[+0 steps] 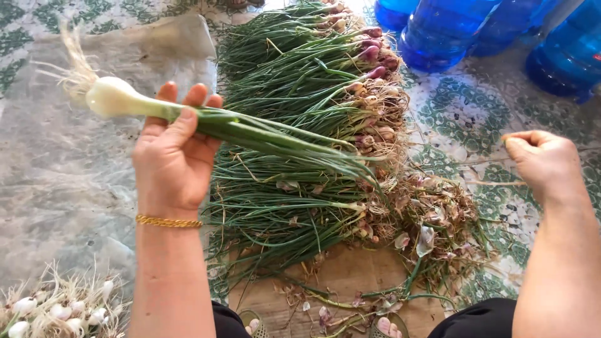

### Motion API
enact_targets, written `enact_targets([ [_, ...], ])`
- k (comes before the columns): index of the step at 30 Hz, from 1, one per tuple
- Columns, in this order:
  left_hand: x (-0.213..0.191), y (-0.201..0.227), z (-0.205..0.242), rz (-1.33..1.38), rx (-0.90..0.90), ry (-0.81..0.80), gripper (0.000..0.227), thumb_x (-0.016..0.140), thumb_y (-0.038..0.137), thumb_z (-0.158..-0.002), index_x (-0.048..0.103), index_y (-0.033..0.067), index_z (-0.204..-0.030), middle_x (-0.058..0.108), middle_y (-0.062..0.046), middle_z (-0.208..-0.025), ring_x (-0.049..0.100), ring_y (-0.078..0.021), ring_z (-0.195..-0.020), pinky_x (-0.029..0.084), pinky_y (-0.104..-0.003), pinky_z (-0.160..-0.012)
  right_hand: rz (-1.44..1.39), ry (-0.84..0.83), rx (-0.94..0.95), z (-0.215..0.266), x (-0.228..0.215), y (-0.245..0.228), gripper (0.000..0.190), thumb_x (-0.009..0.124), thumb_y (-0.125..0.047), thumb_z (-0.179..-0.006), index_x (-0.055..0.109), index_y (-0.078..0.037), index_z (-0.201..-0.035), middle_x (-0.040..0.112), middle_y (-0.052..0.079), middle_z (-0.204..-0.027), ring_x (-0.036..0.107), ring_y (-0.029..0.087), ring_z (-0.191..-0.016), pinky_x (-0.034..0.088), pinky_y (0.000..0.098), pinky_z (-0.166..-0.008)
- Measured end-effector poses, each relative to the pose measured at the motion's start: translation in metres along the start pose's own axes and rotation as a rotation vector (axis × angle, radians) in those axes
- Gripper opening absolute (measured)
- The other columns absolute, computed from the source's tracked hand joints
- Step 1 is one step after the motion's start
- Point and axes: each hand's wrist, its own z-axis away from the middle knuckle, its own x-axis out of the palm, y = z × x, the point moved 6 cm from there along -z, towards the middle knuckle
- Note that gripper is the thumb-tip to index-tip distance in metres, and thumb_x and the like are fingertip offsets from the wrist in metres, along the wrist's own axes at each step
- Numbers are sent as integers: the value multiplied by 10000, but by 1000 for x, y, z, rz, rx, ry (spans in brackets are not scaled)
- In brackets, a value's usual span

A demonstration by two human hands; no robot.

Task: Peeling the outer skin off green onions/scallions from a large pile on the floor.

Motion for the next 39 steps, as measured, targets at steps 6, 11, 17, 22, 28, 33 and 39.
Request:
enact_targets([
  [6,-10,9,-6,102,4,19,400,409,-114,-880,548,79,-1201,649,-229,-1135,630,-450,-1124,541,-548,-972,186,-96,156,15,4,-27,361,514,-192,-948,560,-152,-1304,471,143,-1155,407,313,-949,324,481,-799],
  [11,-5,7,-6,144,-4,-2,421,423,-109,-828,572,51,-1188,654,-225,-1103,626,-464,-1114,527,-551,-997,-49,-100,-206,60,13,-107,291,554,-108,-982,635,-65,-1258,566,159,-1160,505,177,-681,432,279,-451],
  [17,4,-2,0,134,-54,-95,472,414,-96,-812,584,58,-1225,638,-190,-1110,617,-435,-1123,510,-532,-1008,-198,-263,-681,103,60,-155,239,658,-144,-884,709,-110,-1115,656,69,-1138,621,168,-1043,510,278,-995],
  [22,12,-4,7,89,-63,-162,466,412,-86,-813,584,59,-1222,632,-174,-1073,620,-418,-1101,500,-567,-1024,-116,-143,-975,104,91,-149,227,644,-106,-913,723,-66,-1121,679,62,-1039,657,192,-855,568,296,-716],
  [28,9,-4,4,120,-55,-148,469,410,-86,-819,575,67,-1232,630,-168,-1087,618,-410,-1116,501,-596,-1031,-99,-291,-834,104,91,-148,233,604,-206,-932,740,-107,-1092,668,55,-1037,654,185,-918,542,328,-770],
  [33,9,-5,4,143,-53,-221,486,419,-79,-817,564,66,-1258,618,-156,-1084,605,-398,-1120,489,-606,-1048,-117,-282,-878,106,89,-151,174,606,-153,-927,733,-76,-1018,681,62,-956,654,199,-866,544,337,-770],
  [39,12,-13,3,132,-76,-311,527,413,-93,-805,570,70,-1282,628,-122,-953,605,-372,-1061,488,-598,-1041,-372,-301,-465,101,74,-155,145,545,-59,-874,680,-44,-924,671,66,-805,506,117,-634,423,254,-555],
])
